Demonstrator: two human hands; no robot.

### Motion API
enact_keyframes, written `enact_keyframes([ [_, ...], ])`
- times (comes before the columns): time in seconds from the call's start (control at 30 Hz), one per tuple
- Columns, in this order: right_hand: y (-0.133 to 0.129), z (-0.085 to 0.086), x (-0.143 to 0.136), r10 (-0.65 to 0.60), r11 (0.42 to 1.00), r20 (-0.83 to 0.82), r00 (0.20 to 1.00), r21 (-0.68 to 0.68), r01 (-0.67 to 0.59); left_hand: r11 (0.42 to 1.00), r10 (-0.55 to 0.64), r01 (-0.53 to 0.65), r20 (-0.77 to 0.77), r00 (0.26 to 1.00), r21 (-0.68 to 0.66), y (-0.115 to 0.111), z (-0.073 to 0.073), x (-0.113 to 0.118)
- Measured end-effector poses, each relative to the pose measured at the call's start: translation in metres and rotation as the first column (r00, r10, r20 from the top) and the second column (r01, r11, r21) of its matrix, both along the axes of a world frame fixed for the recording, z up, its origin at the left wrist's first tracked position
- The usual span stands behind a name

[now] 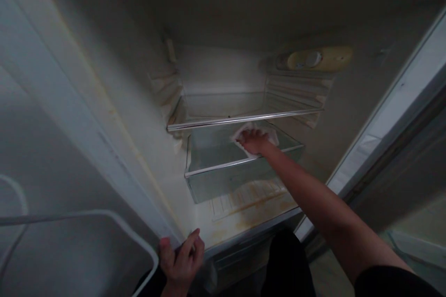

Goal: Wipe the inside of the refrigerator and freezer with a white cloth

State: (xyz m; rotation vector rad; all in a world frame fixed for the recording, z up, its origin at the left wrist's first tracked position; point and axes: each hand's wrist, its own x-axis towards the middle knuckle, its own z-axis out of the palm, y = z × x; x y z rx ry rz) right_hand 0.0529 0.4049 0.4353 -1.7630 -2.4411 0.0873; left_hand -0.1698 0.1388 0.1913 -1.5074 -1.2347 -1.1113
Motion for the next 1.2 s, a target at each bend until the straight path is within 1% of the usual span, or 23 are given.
enact_keyframes([
  [0.03,-0.014,0.001,-0.018,0.079,0.997,-0.01,0.997,-0.014,-0.079,0.998,0.054,-0.052,-0.066,0.996,0.035,0.0,0.0,0.0],
  [0.1,-0.043,0.003,-0.054,0.232,0.972,-0.016,0.973,-0.031,-0.233,0.979,0.185,-0.159,-0.228,0.956,0.128,0.0,0.005,-0.001],
  [0.13,-0.057,0.003,-0.071,0.318,0.948,-0.01,0.948,-0.022,-0.318,0.975,0.205,-0.173,-0.267,0.942,0.138,0.0,0.009,-0.002],
  [0.17,-0.071,0.003,-0.086,0.411,0.912,0.0,0.912,-0.007,-0.411,0.975,0.208,-0.172,-0.303,0.93,0.14,0.0,0.014,-0.003],
  [0.2,-0.084,0.001,-0.1,0.436,0.9,0.001,0.9,0.001,-0.436,0.976,0.206,-0.166,-0.348,0.915,0.139,-0.001,0.018,-0.005],
  [0.27,-0.107,-0.005,-0.12,0.447,0.892,-0.039,0.894,0.098,-0.442,0.979,0.197,-0.158,-0.422,0.885,0.127,-0.002,0.026,-0.007],
  [0.3,-0.116,-0.009,-0.125,0.427,0.897,-0.058,0.902,0.153,-0.415,0.981,0.194,-0.16,-0.44,0.877,0.115,-0.003,0.029,-0.008],
  [0.37,-0.13,-0.019,-0.126,0.404,0.89,-0.085,0.911,0.266,-0.37,0.983,0.182,-0.155,-0.448,0.875,0.096,-0.004,0.035,-0.008],
  [0.43,-0.135,-0.028,-0.116,0.417,0.867,-0.09,0.905,0.339,-0.366,0.989,0.145,-0.117,-0.445,0.884,0.09,-0.005,0.04,-0.007],
  [0.5,-0.133,-0.033,-0.098,0.435,0.85,-0.094,0.896,0.372,-0.373,0.994,0.094,-0.062,-0.453,0.886,0.084,-0.005,0.044,-0.005],
  [0.57,-0.123,-0.035,-0.075,0.405,0.862,-0.123,0.906,0.381,-0.334,0.996,0.069,-0.037,-0.452,0.889,0.08,-0.004,0.046,-0.005],
  [0.63,-0.107,-0.035,-0.048,0.328,0.891,-0.163,0.93,0.382,-0.247,0.995,0.083,-0.046,-0.439,0.895,0.093,-0.004,0.046,-0.005],
  [0.73,-0.078,-0.034,0.003,0.174,0.922,-0.201,0.964,0.378,-0.087,0.991,0.113,-0.067,-0.429,0.896,0.12,-0.003,0.044,-0.005],
  [0.8,-0.058,-0.034,0.042,0.041,0.925,-0.231,0.972,0.376,0.05,0.989,0.122,-0.073,-0.418,0.9,0.132,-0.003,0.042,-0.005],
  [0.87,-0.04,-0.035,0.078,-0.096,0.917,-0.263,0.96,0.351,0.188,0.99,0.11,-0.062,-0.413,0.904,0.129,-0.003,0.04,-0.006],
  [0.93,-0.028,-0.038,0.105,-0.139,0.906,-0.252,0.958,0.359,0.226,0.991,0.089,-0.039,-0.413,0.906,0.129,-0.002,0.039,-0.005],
  [0.97,-0.025,-0.04,0.113,-0.144,0.898,-0.241,0.96,0.375,0.229,0.991,0.079,-0.026,-0.415,0.906,0.132,-0.001,0.039,-0.005],
  [1.03,-0.022,-0.047,0.119,-0.146,0.877,-0.223,0.964,0.423,0.23,0.99,0.068,-0.013,-0.393,0.917,0.142,0.0,0.039,-0.004],
  [1.1,-0.024,-0.056,0.115,-0.179,0.834,-0.23,0.957,0.48,0.271,0.989,0.067,-0.014,-0.371,0.926,0.144,0.001,0.038,-0.003],
  [1.2,-0.036,-0.068,0.098,-0.239,0.752,-0.259,0.936,0.56,0.347,0.991,0.063,-0.012,-0.38,0.923,0.136,0.001,0.035,-0.004],
])
